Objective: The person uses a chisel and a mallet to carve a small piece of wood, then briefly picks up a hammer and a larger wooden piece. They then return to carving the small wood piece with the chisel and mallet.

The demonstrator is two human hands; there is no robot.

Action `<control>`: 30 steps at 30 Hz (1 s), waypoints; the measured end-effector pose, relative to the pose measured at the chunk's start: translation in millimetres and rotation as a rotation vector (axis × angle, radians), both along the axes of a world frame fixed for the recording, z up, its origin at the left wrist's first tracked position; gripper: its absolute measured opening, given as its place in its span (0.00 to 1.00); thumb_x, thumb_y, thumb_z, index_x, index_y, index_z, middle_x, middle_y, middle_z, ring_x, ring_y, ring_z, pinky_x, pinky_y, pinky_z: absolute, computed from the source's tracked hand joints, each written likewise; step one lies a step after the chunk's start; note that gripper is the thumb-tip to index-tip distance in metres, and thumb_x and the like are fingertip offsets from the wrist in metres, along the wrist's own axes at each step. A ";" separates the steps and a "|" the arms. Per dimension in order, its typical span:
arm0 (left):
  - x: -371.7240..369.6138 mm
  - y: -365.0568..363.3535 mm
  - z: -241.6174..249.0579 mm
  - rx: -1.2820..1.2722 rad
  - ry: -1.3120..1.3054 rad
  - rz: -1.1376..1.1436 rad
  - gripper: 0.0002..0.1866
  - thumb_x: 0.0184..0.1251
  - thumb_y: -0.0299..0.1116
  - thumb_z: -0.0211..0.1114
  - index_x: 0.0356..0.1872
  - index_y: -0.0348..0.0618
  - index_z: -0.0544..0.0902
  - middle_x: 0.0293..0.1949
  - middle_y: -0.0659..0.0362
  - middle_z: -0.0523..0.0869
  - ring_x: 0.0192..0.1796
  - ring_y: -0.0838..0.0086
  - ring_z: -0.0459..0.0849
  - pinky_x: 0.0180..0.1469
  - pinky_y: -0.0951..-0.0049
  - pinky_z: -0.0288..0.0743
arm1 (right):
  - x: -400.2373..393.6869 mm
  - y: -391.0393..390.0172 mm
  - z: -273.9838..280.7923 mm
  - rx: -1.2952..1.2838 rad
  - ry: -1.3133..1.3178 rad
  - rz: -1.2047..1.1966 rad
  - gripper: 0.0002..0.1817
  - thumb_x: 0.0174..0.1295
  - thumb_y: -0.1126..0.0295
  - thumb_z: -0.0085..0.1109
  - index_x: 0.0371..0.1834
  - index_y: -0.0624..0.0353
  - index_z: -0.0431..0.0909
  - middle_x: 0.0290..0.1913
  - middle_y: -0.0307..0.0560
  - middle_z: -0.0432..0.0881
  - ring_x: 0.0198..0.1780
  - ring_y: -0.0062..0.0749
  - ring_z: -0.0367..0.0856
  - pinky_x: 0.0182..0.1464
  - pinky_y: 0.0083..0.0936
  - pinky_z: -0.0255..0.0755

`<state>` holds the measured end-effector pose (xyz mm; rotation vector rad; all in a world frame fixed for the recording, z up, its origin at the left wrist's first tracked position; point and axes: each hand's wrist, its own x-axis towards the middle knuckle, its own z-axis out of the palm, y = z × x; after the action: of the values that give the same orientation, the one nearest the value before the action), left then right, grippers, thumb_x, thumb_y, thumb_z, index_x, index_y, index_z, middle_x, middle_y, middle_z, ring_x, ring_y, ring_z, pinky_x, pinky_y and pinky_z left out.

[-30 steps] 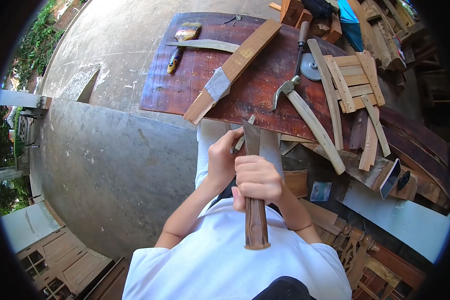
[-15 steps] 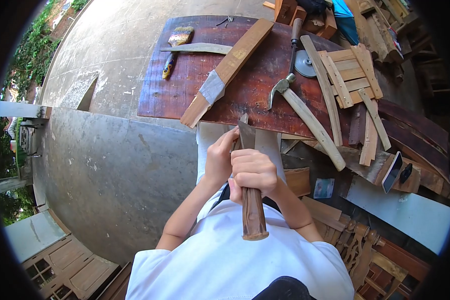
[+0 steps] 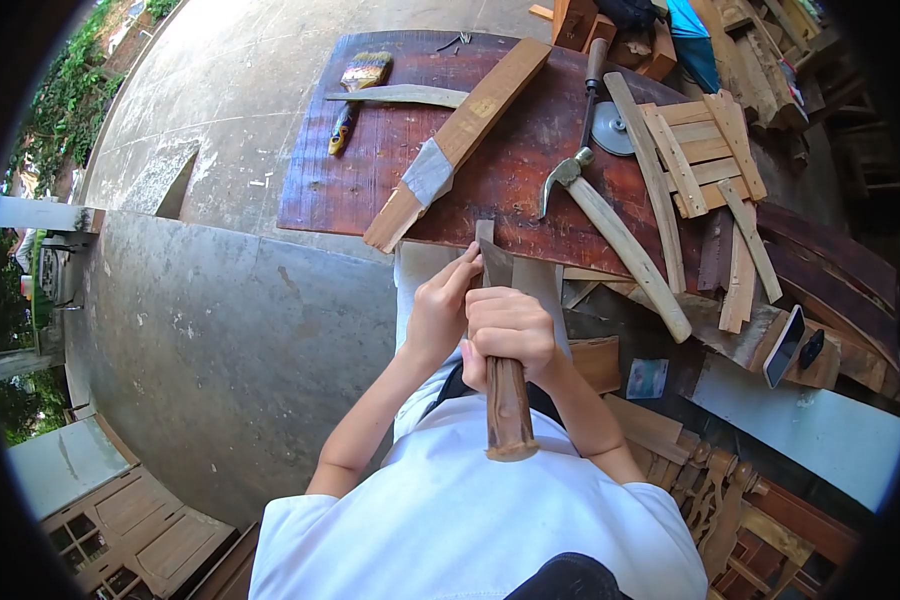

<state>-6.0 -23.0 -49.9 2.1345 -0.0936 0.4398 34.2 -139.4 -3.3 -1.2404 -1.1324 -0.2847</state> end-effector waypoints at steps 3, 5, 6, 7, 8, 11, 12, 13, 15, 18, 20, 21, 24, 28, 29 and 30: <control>0.1 2.0 1.9 0.004 0.012 -0.004 0.11 0.58 0.18 0.64 0.44 0.33 0.81 0.51 0.44 0.84 0.46 0.51 0.86 0.44 0.64 0.82 | -0.1 -5.6 5.1 -0.018 -0.003 0.044 0.10 0.34 0.87 0.53 0.12 0.63 0.62 0.15 0.44 0.62 0.15 0.38 0.62 0.20 0.29 0.64; 0.9 4.1 3.3 0.006 0.004 -0.008 0.10 0.59 0.19 0.65 0.43 0.34 0.81 0.51 0.45 0.84 0.46 0.51 0.86 0.44 0.64 0.82 | -0.2 -6.6 3.3 0.000 -0.004 0.033 0.10 0.36 0.87 0.52 0.12 0.63 0.62 0.14 0.44 0.62 0.14 0.37 0.62 0.20 0.29 0.63; 1.3 4.2 3.3 -0.007 -0.006 -0.006 0.11 0.59 0.18 0.65 0.44 0.34 0.82 0.51 0.45 0.84 0.46 0.53 0.86 0.45 0.65 0.82 | -0.8 -7.6 2.5 0.017 -0.003 0.017 0.10 0.37 0.86 0.52 0.12 0.63 0.62 0.14 0.43 0.63 0.14 0.36 0.62 0.20 0.29 0.63; 1.5 4.0 3.0 -0.020 -0.016 -0.004 0.12 0.59 0.18 0.66 0.44 0.35 0.82 0.51 0.46 0.85 0.46 0.54 0.87 0.45 0.66 0.82 | -1.7 -9.7 3.0 0.019 -0.002 0.018 0.10 0.37 0.86 0.52 0.12 0.63 0.62 0.14 0.43 0.63 0.14 0.36 0.62 0.20 0.29 0.63; 1.0 3.4 1.5 -0.018 -0.015 -0.002 0.12 0.59 0.18 0.66 0.44 0.35 0.82 0.51 0.46 0.85 0.46 0.54 0.87 0.45 0.66 0.82 | -2.6 -12.9 4.6 0.053 0.043 0.007 0.10 0.39 0.86 0.52 0.12 0.63 0.62 0.14 0.42 0.63 0.13 0.34 0.62 0.19 0.28 0.63; -2.7 -0.1 -5.6 -0.098 -0.007 0.067 0.18 0.55 0.16 0.67 0.49 0.35 0.84 0.52 0.51 0.86 0.51 0.66 0.87 0.51 0.72 0.81 | 1.7 -27.5 15.6 0.053 0.065 -0.007 0.10 0.43 0.86 0.50 0.12 0.63 0.62 0.13 0.41 0.65 0.12 0.30 0.61 0.19 0.28 0.63; -3.0 -1.2 -6.9 -0.159 0.011 0.101 0.16 0.58 0.17 0.67 0.49 0.34 0.84 0.51 0.51 0.86 0.51 0.68 0.87 0.51 0.72 0.81 | 1.5 -31.5 20.5 0.047 0.076 -0.031 0.10 0.40 0.87 0.50 0.12 0.63 0.62 0.14 0.42 0.64 0.13 0.32 0.62 0.19 0.28 0.63; -3.1 -2.4 -8.2 -0.220 0.030 0.135 0.15 0.61 0.18 0.67 0.50 0.34 0.84 0.49 0.52 0.87 0.51 0.70 0.87 0.51 0.73 0.81 | 1.6 -35.1 24.4 0.041 0.088 -0.055 0.10 0.37 0.88 0.51 0.13 0.63 0.61 0.14 0.43 0.63 0.14 0.35 0.62 0.20 0.28 0.63; -4.4 -4.2 -10.9 -0.342 0.089 0.150 0.14 0.62 0.19 0.66 0.50 0.33 0.83 0.49 0.53 0.87 0.50 0.72 0.86 0.51 0.73 0.81 | 3.3 -40.0 29.2 0.054 0.084 -0.055 0.11 0.37 0.88 0.51 0.12 0.62 0.61 0.14 0.42 0.62 0.14 0.34 0.61 0.20 0.28 0.63; -4.9 -4.6 -8.0 -0.581 0.183 0.197 0.13 0.64 0.21 0.66 0.50 0.31 0.83 0.46 0.52 0.87 0.47 0.73 0.87 0.50 0.75 0.81 | 7.0 -41.8 31.4 0.081 0.033 -0.026 0.09 0.42 0.86 0.49 0.12 0.63 0.62 0.13 0.41 0.66 0.11 0.28 0.61 0.18 0.28 0.63; -4.9 -2.4 -3.7 -0.701 0.220 0.222 0.13 0.65 0.22 0.66 0.49 0.29 0.83 0.43 0.51 0.88 0.46 0.74 0.87 0.49 0.76 0.81 | 5.1 -42.6 29.7 0.084 0.057 -0.033 0.09 0.43 0.85 0.49 0.12 0.63 0.62 0.12 0.41 0.66 0.11 0.28 0.61 0.18 0.28 0.63; -5.1 1.2 -1.7 -0.770 0.232 0.192 0.11 0.67 0.25 0.66 0.47 0.29 0.83 0.40 0.52 0.88 0.43 0.74 0.87 0.48 0.77 0.81 | 3.5 -43.4 29.4 0.084 0.082 -0.041 0.09 0.44 0.84 0.49 0.13 0.63 0.63 0.12 0.41 0.66 0.11 0.27 0.61 0.18 0.28 0.63; -4.2 12.3 2.3 -0.866 0.255 0.152 0.10 0.70 0.30 0.63 0.42 0.30 0.83 0.35 0.53 0.87 0.39 0.75 0.87 0.44 0.77 0.81 | 0.8 -49.6 37.0 0.135 0.143 0.031 0.10 0.46 0.83 0.50 0.12 0.62 0.63 0.12 0.41 0.65 0.11 0.27 0.60 0.18 0.27 0.62; -6.9 16.1 10.2 -1.007 0.244 0.093 0.17 0.78 0.41 0.53 0.41 0.34 0.79 0.34 0.56 0.84 0.38 0.73 0.86 0.44 0.74 0.80 | -3.2 -64.8 46.6 0.128 0.096 0.176 0.09 0.40 0.87 0.52 0.12 0.64 0.63 0.13 0.42 0.65 0.12 0.30 0.60 0.18 0.28 0.60; -7.9 16.5 12.8 -1.163 0.233 0.041 0.19 0.79 0.44 0.50 0.42 0.35 0.78 0.35 0.56 0.83 0.39 0.73 0.86 0.45 0.74 0.79 | -5.8 -64.8 48.8 0.129 0.091 0.184 0.09 0.40 0.87 0.52 0.12 0.64 0.63 0.13 0.42 0.65 0.12 0.30 0.60 0.18 0.28 0.60; -10.0 18.2 13.1 -1.141 0.248 0.002 0.21 0.80 0.47 0.46 0.44 0.37 0.76 0.39 0.57 0.80 0.39 0.73 0.85 0.46 0.72 0.79 | -8.6 -64.6 50.6 0.083 0.095 0.163 0.09 0.39 0.87 0.51 0.13 0.64 0.64 0.13 0.43 0.64 0.12 0.30 0.60 0.18 0.28 0.60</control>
<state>-15.9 -4.8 -36.8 1.0423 0.2510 0.1435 25.6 -204.0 47.3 -1.0712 -1.1210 -0.1464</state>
